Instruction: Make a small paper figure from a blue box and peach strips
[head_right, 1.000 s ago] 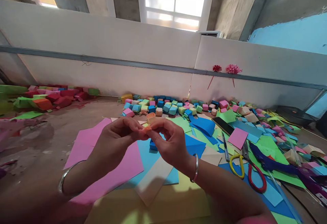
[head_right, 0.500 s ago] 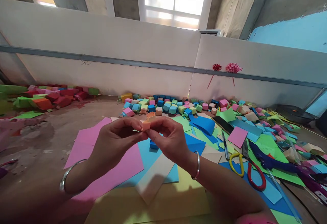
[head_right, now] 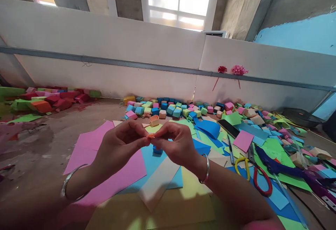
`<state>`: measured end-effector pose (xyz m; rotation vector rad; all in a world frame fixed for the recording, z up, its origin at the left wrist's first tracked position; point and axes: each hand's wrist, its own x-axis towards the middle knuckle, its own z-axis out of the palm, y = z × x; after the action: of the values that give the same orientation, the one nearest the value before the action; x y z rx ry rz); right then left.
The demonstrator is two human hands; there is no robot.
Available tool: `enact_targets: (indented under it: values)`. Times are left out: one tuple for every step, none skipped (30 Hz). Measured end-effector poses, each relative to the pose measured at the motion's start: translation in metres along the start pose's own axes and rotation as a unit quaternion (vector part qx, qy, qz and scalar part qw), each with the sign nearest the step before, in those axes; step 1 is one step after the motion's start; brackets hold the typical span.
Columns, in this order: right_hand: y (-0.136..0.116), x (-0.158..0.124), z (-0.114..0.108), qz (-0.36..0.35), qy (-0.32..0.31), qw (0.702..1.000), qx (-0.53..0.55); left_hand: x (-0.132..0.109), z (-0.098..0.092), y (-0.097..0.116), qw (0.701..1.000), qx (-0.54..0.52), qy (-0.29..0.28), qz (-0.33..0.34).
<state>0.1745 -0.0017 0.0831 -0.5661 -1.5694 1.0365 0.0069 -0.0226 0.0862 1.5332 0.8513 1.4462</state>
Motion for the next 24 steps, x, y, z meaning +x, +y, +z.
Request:
enact_targets:
  values:
    - [-0.0008, 0.0006, -0.0002, 0.001, -0.003, 1.0, -0.011, 0.0001, 0.0, -0.0008, 1.0, -0.003, -0.006, -0.004]
    - [-0.0017, 0.0011, -0.0002, 0.0, -0.007, 1.0, -0.027, 0.0003, 0.0, -0.0011, 1.0, -0.009, -0.012, -0.006]
    - [-0.0025, 0.0013, 0.0, -0.005, -0.012, 0.999, -0.049, 0.0006, 0.0, -0.0009, 1.0, -0.015, -0.017, -0.004]
    - [-0.0032, 0.0012, 0.0001, -0.016, -0.017, 0.997, -0.074, 0.0009, 0.0, -0.0003, 1.0, -0.021, -0.02, -0.002]
    - [-0.0038, 0.0008, 0.0003, -0.033, -0.021, 0.994, -0.102, 0.0012, 0.0001, 0.0006, 0.999, -0.025, -0.022, 0.001]
    - [-0.0042, 0.0002, 0.0005, -0.055, -0.024, 0.99, -0.129, 0.0014, 0.0002, 0.0017, 0.999, -0.027, -0.023, 0.003]
    - [-0.0045, -0.0005, 0.0007, -0.078, -0.024, 0.985, -0.152, 0.0015, 0.0002, 0.003, 0.999, -0.027, -0.023, 0.005]
    - [-0.0045, -0.0013, 0.0009, -0.1, -0.022, 0.98, -0.168, 0.0015, 0.0003, 0.0041, 0.999, -0.024, -0.022, 0.007]
    - [-0.0043, -0.002, 0.0011, -0.119, -0.019, 0.977, -0.176, 0.0016, 0.0003, 0.0051, 1.0, -0.02, -0.023, 0.008]
    - [-0.0039, -0.0025, 0.0012, -0.13, -0.016, 0.976, -0.175, 0.0016, 0.0002, 0.006, 1.0, -0.017, -0.023, 0.009]
    - [-0.0035, -0.0028, 0.0013, -0.135, -0.015, 0.976, -0.169, 0.0017, 0.0003, 0.0066, 1.0, -0.013, -0.025, 0.011]
    - [-0.0031, -0.003, 0.0013, -0.133, -0.016, 0.978, -0.161, 0.0017, 0.0004, 0.0071, 1.0, -0.01, -0.026, 0.011]
    - [-0.0028, -0.003, 0.0012, -0.126, -0.017, 0.98, -0.153, 0.0018, 0.0006, 0.0075, 1.0, -0.007, -0.027, 0.009]
    - [-0.0026, -0.003, 0.001, -0.118, -0.018, 0.982, -0.149, 0.0019, 0.001, 0.0077, 1.0, -0.005, -0.026, 0.006]
    - [-0.0025, -0.003, 0.0009, -0.109, -0.016, 0.983, -0.149, 0.0019, 0.0016, 0.0079, 1.0, -0.004, -0.026, 0.002]
    - [-0.0026, -0.003, 0.0008, -0.099, -0.014, 0.984, -0.15, 0.0018, 0.0022, 0.008, 1.0, -0.004, -0.027, -0.003]
    - [-0.0027, -0.003, 0.0008, -0.089, -0.01, 0.985, -0.149, 0.0017, 0.0027, 0.008, 1.0, -0.006, -0.028, -0.008]
    - [-0.0029, -0.0031, 0.0009, -0.08, -0.008, 0.986, -0.146, 0.0016, 0.0031, 0.0079, 0.999, -0.01, -0.031, -0.013]
    - [-0.0031, -0.0032, 0.0012, -0.073, -0.006, 0.988, -0.136, 0.0015, 0.0033, 0.0077, 0.999, -0.017, -0.036, -0.018]
    - [-0.0032, -0.0033, 0.0015, -0.065, -0.007, 0.991, -0.12, 0.0015, 0.0032, 0.0073, 0.998, -0.025, -0.043, -0.026]
    - [-0.0033, -0.0033, 0.0019, -0.058, -0.009, 0.993, -0.1, 0.0016, 0.0028, 0.0069, 0.998, -0.033, -0.05, -0.037]
    - [-0.0032, -0.0031, 0.0022, -0.055, -0.013, 0.995, -0.078, 0.0019, 0.0022, 0.0064, 0.996, -0.042, -0.057, -0.049]
    - [-0.0031, -0.0027, 0.0024, -0.053, -0.018, 0.997, -0.057, 0.0022, 0.0013, 0.006, 0.995, -0.051, -0.064, -0.063]
    - [-0.003, -0.0022, 0.0023, -0.051, -0.026, 0.998, -0.039, 0.0025, 0.0004, 0.0057, 0.993, -0.061, -0.07, -0.075]
